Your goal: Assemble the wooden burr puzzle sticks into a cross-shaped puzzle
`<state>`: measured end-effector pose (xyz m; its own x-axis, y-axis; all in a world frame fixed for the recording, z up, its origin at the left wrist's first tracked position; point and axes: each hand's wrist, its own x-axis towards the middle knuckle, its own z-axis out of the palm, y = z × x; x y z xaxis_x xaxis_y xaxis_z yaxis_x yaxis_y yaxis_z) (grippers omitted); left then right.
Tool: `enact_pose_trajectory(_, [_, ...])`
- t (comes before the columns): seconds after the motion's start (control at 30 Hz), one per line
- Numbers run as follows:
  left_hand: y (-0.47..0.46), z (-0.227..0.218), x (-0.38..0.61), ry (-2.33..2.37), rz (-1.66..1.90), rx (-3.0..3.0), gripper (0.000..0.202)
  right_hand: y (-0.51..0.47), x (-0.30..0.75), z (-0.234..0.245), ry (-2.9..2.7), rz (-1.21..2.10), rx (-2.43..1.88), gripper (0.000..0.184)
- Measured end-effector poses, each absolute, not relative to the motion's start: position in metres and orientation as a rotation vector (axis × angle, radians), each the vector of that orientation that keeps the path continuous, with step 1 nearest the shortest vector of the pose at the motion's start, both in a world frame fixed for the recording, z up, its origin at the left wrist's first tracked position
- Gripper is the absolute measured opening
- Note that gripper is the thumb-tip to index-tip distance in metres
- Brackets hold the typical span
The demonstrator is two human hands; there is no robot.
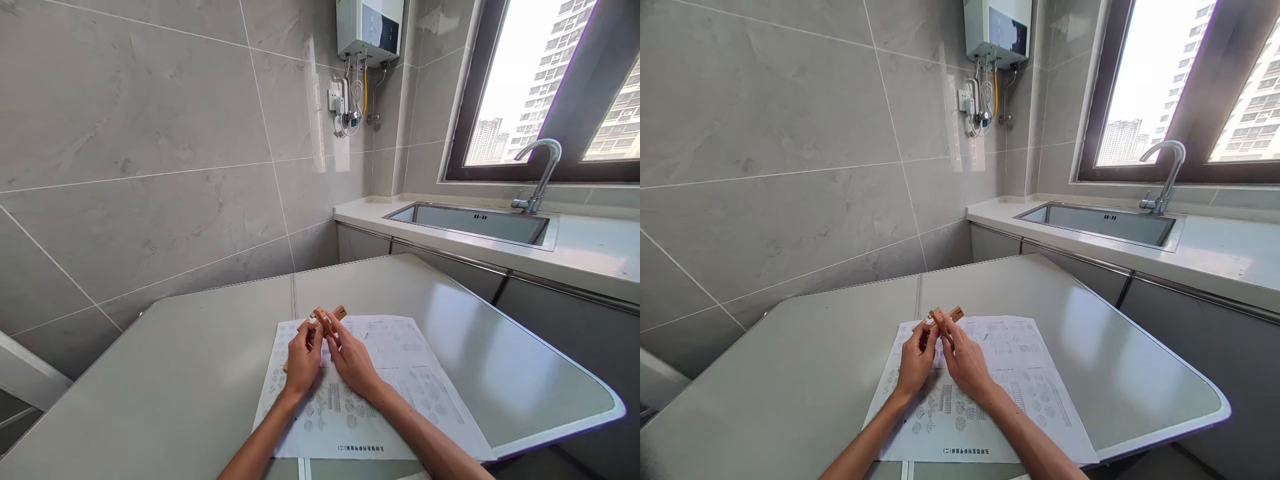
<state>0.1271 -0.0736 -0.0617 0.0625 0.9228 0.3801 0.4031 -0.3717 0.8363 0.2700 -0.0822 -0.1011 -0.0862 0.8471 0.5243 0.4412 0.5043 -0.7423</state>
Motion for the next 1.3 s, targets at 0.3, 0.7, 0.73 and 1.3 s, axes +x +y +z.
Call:
enact_pose_trajectory(0.3, [-0.076, -0.066, 0.128, 1.296, 1.263, 1.862, 0.035, -0.082, 0.271, -0.097, -1.663, 0.338, -1.086, 0.048])
enact_pose_trajectory(0.7, [-0.075, -0.072, 0.127, 1.32, 1.283, 1.905, 0.034, -0.078, 0.27, -0.107, -1.653, 0.313, -1.169, 0.034])
enact_pose_trajectory(0.73, [-0.075, -0.073, 0.127, 1.325, 1.282, 1.908, 0.034, -0.077, 0.27, -0.108, -1.655, 0.309, -1.171, 0.034])
enact_pose_trajectory(1.3, [-0.077, -0.073, 0.131, 1.334, 1.285, 1.888, 0.034, -0.08, 0.27, -0.105, -1.627, 0.191, -1.18, 0.038])
